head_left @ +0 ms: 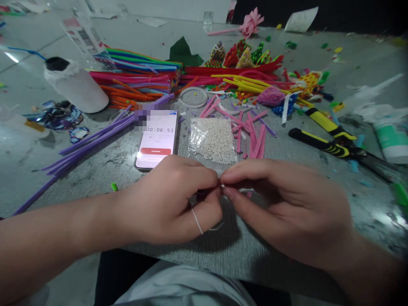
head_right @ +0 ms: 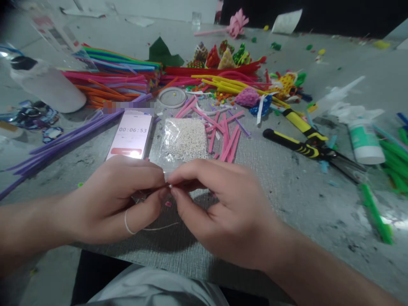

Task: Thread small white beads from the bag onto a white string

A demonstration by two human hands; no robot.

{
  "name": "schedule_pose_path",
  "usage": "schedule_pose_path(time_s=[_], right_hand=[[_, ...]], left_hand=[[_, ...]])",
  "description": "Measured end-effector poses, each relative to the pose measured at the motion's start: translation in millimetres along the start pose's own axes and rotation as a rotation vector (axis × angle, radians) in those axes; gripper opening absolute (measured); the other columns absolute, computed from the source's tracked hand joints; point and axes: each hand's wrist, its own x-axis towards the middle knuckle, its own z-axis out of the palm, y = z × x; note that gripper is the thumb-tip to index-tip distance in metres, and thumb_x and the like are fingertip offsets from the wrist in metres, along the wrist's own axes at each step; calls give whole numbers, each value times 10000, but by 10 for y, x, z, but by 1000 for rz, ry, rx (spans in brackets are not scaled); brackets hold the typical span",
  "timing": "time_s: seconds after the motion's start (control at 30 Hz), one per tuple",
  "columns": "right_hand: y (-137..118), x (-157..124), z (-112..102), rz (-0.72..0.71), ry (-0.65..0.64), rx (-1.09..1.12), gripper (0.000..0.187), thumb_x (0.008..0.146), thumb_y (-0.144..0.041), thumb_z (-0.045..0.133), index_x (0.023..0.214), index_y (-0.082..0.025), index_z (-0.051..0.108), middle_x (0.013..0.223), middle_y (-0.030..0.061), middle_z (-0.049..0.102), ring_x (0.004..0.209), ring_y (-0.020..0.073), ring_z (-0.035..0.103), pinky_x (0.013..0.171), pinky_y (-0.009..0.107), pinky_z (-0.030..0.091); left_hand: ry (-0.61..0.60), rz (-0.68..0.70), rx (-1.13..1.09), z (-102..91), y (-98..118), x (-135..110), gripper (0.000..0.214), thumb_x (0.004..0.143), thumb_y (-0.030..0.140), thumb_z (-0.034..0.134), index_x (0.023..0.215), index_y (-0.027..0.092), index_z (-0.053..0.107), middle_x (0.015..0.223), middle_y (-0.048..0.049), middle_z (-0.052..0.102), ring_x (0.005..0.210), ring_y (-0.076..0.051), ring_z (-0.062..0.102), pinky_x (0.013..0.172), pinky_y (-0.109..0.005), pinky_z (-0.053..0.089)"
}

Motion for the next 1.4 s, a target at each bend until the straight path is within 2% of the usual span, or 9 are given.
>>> schedule_pose_path(time_s=[0.27,0.47,0.57,0.67,0.93,1.07,1.17,1.27,1.4], right_hand=[[39,33,-1,-24,23,121,169,878,-97,740,976,-234,753,927,-20,797,836,113,755,752,185,622],[49,49,-2,147,160,250,57,965,-167,676,983,-221,683,857,-5,720,710,96,692,585,175,582],[30,45,3,40,251,333,127,933,-98,685,972,-216,658,987,32,708,866,134,718,646,215,602],[20,22,16,-51,208,335,199,909,-39,690,977,-222,652,1091,34,713,1001,145,717,812,259,614],[24,20,-8,-203,154,114,233,918,-19,634,1008,-231,670,961,20,763,888,135,730,795,272,606],[25,53,-48,-295,126,-27,247,896,-30,621,1046,-222,659,914,38,762,855,158,730,780,294,612],[55,61,-20,-343,150,-101,234,884,-28,621,1035,-202,661,947,56,766,884,167,734,829,316,611],[81,71,30,-350,200,-126,240,879,-13,601,1000,-211,663,959,55,769,898,180,732,859,357,605],[91,100,41,-375,235,-123,245,871,-7,625,1016,-204,635,954,63,760,888,170,712,835,340,587]], left_hand=[[-1,-17,-65,-32,-2,23,241,883,85,554,663,158,486,588,69,430,523,-46,356,501,-190,292],[-62,-204,-381,-66,10,32,353,1019,199,503,668,166,481,602,59,416,558,-63,381,508,-184,339],[-84,-317,-639,-32,14,24,348,1048,272,505,723,162,555,635,44,462,559,-69,395,485,-183,343],[-132,-415,-895,18,9,10,336,1032,367,571,768,162,603,611,52,424,525,-72,354,448,-191,296],[-222,-459,-1165,63,7,-18,346,1010,436,615,823,146,635,634,38,456,568,-92,433,523,-224,344],[-162,-414,-1055,105,-27,-18,337,993,455,630,858,148,668,718,1,548,676,-121,508,621,-244,432],[28,-393,-975,165,-76,4,417,1020,505,557,828,150,661,768,-33,623,757,-151,597,718,-275,527],[203,-437,-936,206,-83,42,464,1014,580,527,866,157,649,739,-23,621,693,-151,630,636,-269,557],[108,-454,-1025,195,-14,80,442,952,618,626,908,180,590,639,56,473,511,-84,478,453,-187,430]])
